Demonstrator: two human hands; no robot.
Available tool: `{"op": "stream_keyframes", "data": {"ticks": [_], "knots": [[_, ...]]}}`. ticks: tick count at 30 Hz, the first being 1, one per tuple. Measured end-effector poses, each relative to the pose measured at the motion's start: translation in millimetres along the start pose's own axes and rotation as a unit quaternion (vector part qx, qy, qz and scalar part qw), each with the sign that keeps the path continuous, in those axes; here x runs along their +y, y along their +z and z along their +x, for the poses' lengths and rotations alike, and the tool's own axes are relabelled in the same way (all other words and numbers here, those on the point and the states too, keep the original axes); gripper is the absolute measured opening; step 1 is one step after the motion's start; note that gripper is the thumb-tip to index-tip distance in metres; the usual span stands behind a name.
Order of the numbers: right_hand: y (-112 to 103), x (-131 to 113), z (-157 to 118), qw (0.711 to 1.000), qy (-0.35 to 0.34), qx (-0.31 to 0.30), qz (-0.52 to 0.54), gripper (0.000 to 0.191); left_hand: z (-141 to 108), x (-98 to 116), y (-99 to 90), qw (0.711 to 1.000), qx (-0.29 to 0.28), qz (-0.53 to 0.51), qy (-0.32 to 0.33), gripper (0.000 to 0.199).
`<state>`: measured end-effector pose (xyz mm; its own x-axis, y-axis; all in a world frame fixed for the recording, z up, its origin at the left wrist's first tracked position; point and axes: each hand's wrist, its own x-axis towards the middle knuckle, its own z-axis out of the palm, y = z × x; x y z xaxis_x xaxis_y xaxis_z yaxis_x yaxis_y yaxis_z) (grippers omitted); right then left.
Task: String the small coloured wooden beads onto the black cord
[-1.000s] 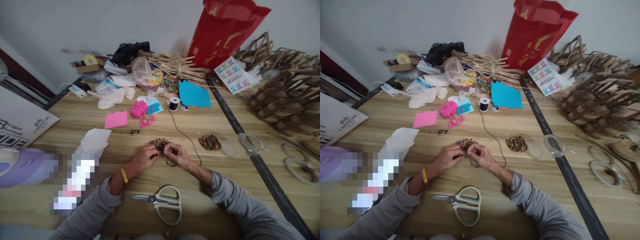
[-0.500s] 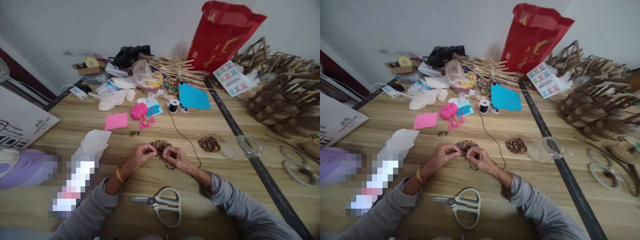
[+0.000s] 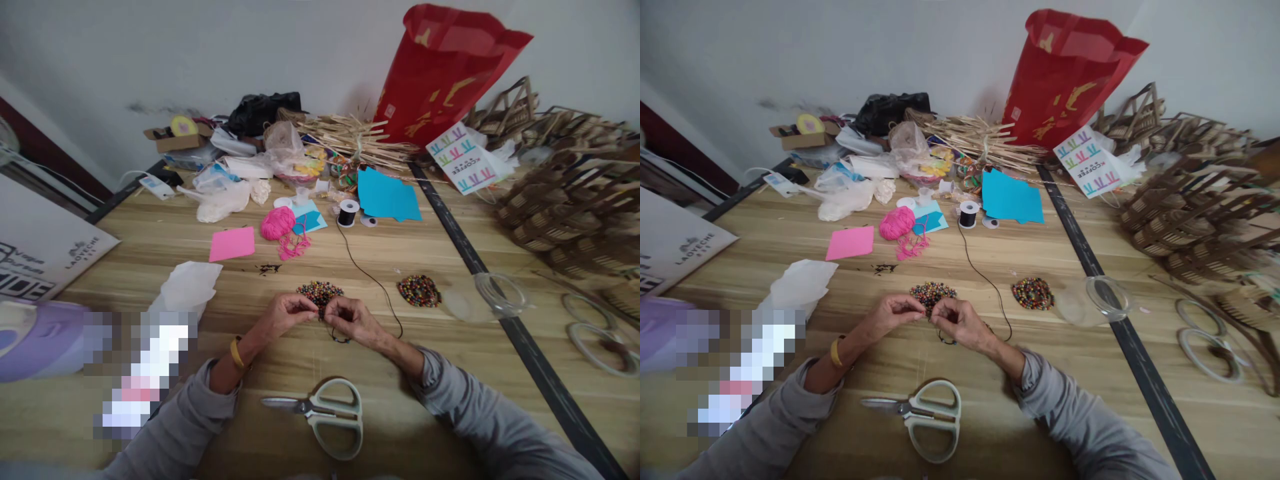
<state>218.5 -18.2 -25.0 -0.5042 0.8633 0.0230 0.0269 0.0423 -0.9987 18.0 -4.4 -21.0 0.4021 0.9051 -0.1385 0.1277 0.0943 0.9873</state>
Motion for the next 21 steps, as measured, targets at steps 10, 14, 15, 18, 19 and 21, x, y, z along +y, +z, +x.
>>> {"op": "stream_keyframes", "data": {"ticks": [10,14,15,18,19,21], "knots": [[0.3,-2.1,-0.5,1.000,0.006,-0.001,0.000,0.031,-0.3,-1.3,1.6,0.999,-0.005,-0.028,-0.033,0.025],[-0.2,-1.3,-0.5,1.000,0.007,-0.005,-0.002,0.031,-1.3,1.3,2.5,0.998,-0.005,-0.047,-0.051,0.025],[-0.3,-1.2,-0.4,1.000,0.007,-0.006,-0.003,0.032,-1.4,1.7,2.5,0.997,-0.006,-0.049,-0.054,0.025],[-0.4,-1.9,-0.5,1.000,0.007,-0.006,-0.007,0.032,-1.4,2.0,2.6,0.997,-0.008,-0.051,-0.058,0.027],[-0.4,-2.2,-0.6,1.000,0.007,-0.007,-0.009,0.033,-1.4,1.9,2.6,0.997,-0.008,-0.052,-0.058,0.027],[-0.4,-2.4,-0.7,1.000,0.006,-0.008,-0.011,0.033,-1.3,1.7,2.8,0.997,-0.009,-0.056,-0.059,0.028]]}}
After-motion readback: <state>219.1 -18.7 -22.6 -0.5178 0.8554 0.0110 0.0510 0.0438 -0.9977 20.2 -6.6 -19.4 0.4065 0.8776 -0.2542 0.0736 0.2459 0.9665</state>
